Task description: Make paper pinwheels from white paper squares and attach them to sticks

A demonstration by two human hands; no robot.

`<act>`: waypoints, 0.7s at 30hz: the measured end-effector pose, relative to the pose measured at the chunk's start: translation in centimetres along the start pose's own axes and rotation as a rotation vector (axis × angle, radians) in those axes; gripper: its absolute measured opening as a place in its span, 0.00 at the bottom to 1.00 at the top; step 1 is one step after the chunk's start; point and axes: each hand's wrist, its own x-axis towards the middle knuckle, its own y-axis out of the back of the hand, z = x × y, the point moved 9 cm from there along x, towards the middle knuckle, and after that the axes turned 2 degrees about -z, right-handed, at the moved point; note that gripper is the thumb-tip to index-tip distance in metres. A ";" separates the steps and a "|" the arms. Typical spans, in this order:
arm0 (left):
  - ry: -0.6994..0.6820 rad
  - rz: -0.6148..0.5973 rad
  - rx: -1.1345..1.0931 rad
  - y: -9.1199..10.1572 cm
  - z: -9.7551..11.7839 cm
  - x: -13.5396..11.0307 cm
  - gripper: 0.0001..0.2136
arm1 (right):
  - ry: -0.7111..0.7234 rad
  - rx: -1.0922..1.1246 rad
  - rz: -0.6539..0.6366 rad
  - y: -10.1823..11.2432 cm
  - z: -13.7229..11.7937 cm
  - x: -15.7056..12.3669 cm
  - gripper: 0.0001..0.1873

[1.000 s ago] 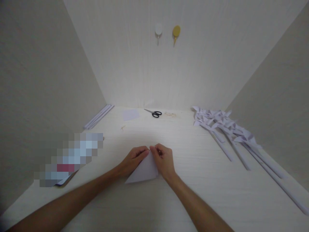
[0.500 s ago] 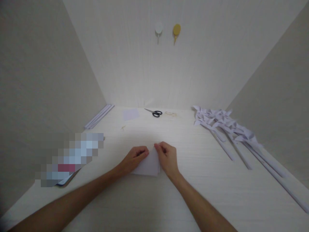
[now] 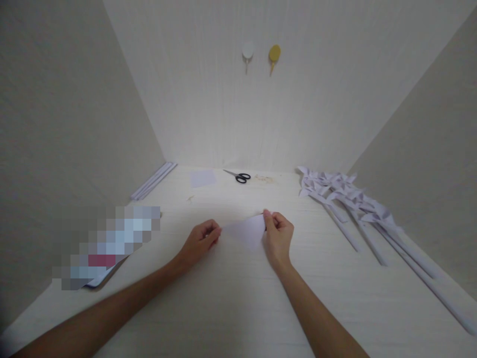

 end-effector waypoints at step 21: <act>0.268 0.304 -0.704 2.1 -3.4 0.5 0.10 | -0.180 -0.150 -0.547 -6.6 1.1 -3.7 0.09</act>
